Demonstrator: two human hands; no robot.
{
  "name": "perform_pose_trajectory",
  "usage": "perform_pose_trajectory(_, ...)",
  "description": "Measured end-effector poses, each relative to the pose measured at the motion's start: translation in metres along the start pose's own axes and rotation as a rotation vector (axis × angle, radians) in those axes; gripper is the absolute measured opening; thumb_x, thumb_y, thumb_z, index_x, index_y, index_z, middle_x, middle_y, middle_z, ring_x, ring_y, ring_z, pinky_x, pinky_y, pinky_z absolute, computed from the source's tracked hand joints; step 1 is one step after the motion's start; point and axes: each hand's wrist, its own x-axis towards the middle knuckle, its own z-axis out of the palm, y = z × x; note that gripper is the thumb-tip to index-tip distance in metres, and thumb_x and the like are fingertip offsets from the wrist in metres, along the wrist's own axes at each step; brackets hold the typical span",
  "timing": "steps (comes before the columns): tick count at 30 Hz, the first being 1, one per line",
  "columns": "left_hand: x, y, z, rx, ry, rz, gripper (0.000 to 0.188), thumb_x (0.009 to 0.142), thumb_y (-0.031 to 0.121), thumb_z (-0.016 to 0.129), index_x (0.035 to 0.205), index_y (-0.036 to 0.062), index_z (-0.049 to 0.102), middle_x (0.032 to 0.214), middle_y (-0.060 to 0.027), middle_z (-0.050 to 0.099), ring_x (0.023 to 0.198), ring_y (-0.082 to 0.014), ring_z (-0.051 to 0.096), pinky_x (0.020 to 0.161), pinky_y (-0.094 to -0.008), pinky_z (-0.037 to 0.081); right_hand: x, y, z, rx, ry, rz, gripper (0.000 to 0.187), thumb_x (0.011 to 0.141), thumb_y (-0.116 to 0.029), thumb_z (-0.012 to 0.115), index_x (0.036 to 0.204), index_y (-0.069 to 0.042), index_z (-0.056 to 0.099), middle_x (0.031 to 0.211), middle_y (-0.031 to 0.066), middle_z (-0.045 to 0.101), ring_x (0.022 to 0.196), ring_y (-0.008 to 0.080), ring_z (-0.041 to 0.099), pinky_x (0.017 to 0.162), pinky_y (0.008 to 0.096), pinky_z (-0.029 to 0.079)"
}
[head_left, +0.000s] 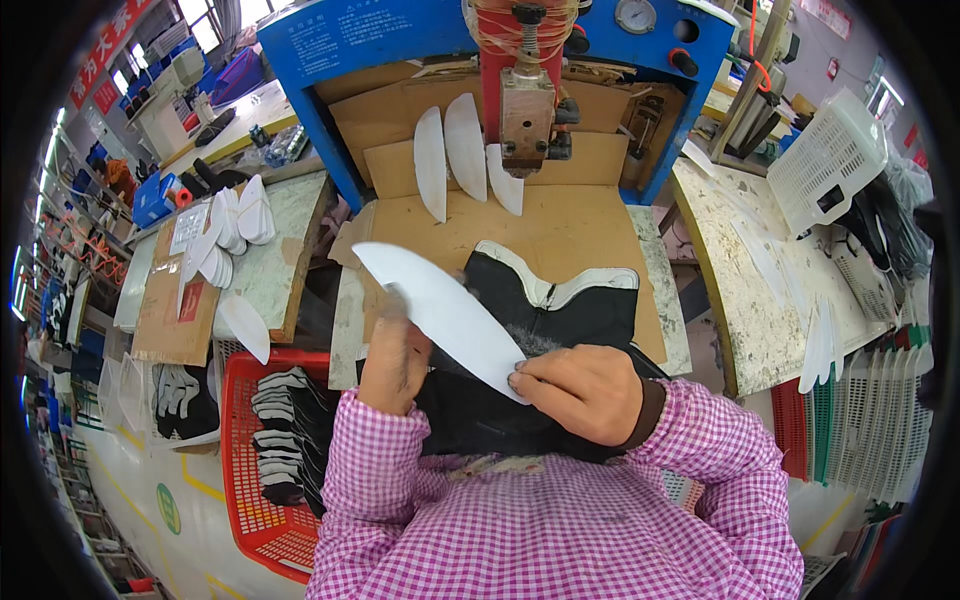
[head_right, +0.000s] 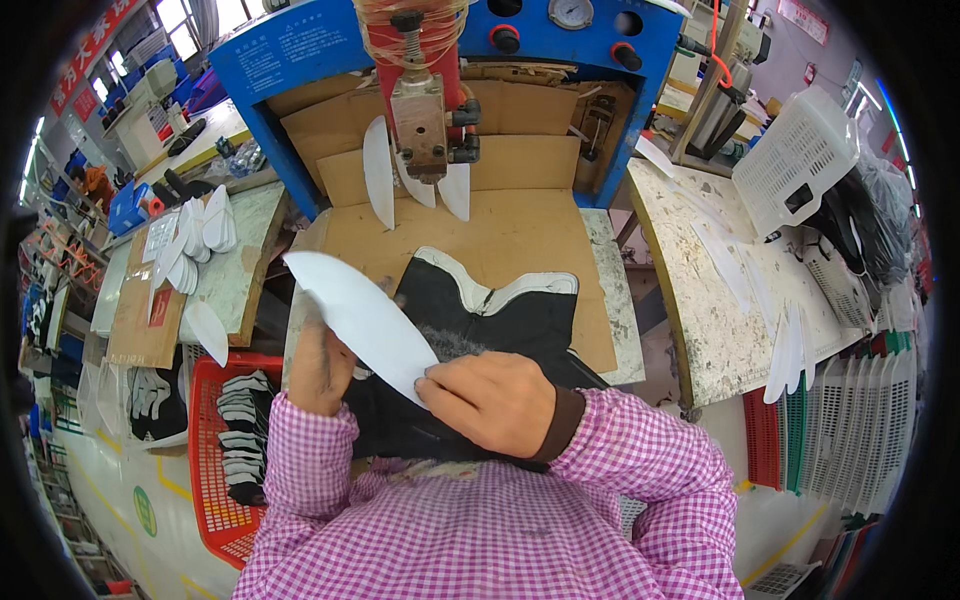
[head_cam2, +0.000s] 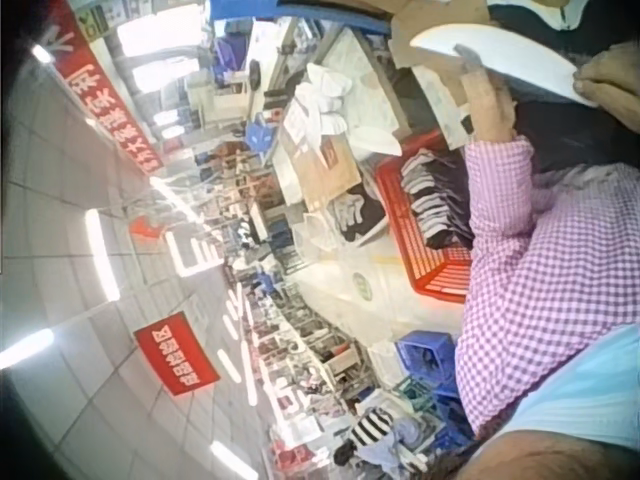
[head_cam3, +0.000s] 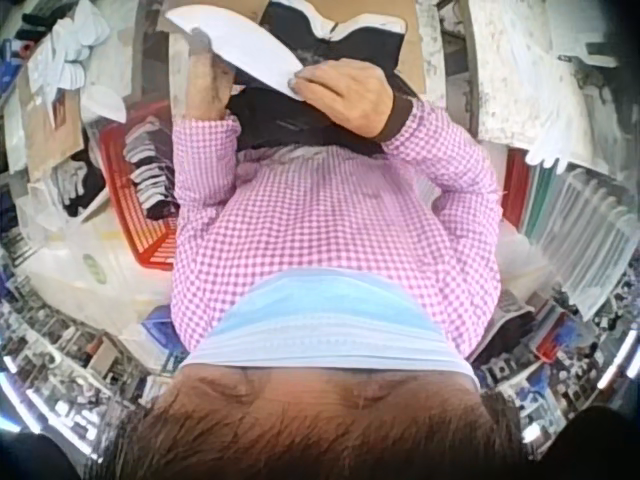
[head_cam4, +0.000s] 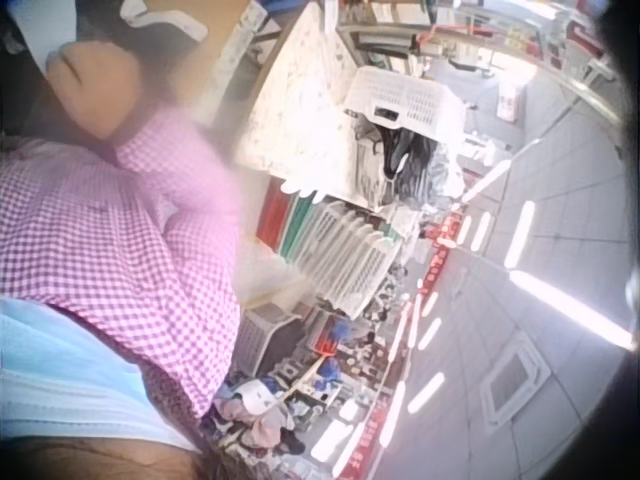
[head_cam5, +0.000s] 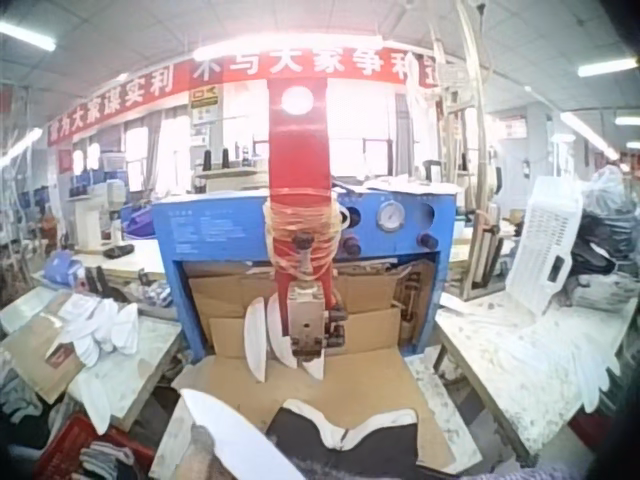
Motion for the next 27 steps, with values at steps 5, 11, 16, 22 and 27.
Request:
perform_pose_trajectory(5,0.002,-0.011,-0.002,-0.192,-0.046,-0.085,0.067,0.093,0.054,0.047,0.135,0.0027,0.037,0.127,-0.0241,0.053,0.113,-0.0406,0.056,0.097,-0.0518,0.045,-0.010,-0.006,0.000,0.010,-0.043,0.044,0.021,0.073,-0.004,0.066,0.093,0.003,0.065,0.088,0.0126,0.066,0.067,0.0210,0.066,0.054,0.0277,0.054)
perform_pose_trajectory(11,-0.012,-0.013,0.004,-0.463,-0.092,-0.144,0.070,0.089,0.055,0.052,0.132,0.0011,0.042,0.123,-0.0249,0.055,0.114,-0.0442,0.054,0.100,-0.0541,0.043,-0.011,-0.008,-0.004,0.027,0.037,0.065,0.022,0.072,-0.006,0.067,0.093,0.001,0.064,0.088,0.0133,0.066,0.066,0.0202,0.066,0.052,0.0274,0.053)
perform_pose_trajectory(16,-0.014,-0.011,0.008,-0.551,-0.104,-0.097,0.083,0.083,0.061,0.056,0.139,0.0040,0.033,0.128,-0.0273,0.050,0.119,-0.0451,0.048,0.101,-0.0602,0.038,-0.014,-0.017,-0.009,0.027,-0.033,0.035,0.021,0.072,-0.006,0.069,0.091,0.000,0.065,0.088,0.0149,0.067,0.066,0.0216,0.066,0.052,0.0274,0.053)
perform_pose_trajectory(22,-0.017,-0.002,-0.006,-0.170,-0.092,-0.078,0.081,0.084,0.052,0.062,0.139,0.0011,0.032,0.126,-0.0276,0.051,0.118,-0.0382,0.051,0.102,-0.0532,0.041,-0.013,-0.016,-0.014,0.065,-0.045,0.176,0.017,0.069,-0.006,0.067,0.085,-0.006,0.063,0.088,0.0078,0.064,0.068,0.0198,0.062,0.051,0.0274,0.049)
perform_pose_trajectory(27,-0.016,0.017,-0.006,0.173,-0.197,-0.117,0.057,0.080,0.015,0.066,0.129,-0.0033,0.045,0.123,-0.0183,0.058,0.112,-0.0275,0.058,0.100,-0.0388,0.045,-0.002,0.001,-0.048,0.082,-0.141,0.367,0.018,0.063,-0.003,0.071,0.076,-0.009,0.059,0.106,0.0093,0.060,0.080,0.0241,0.055,0.066,0.0335,0.049)
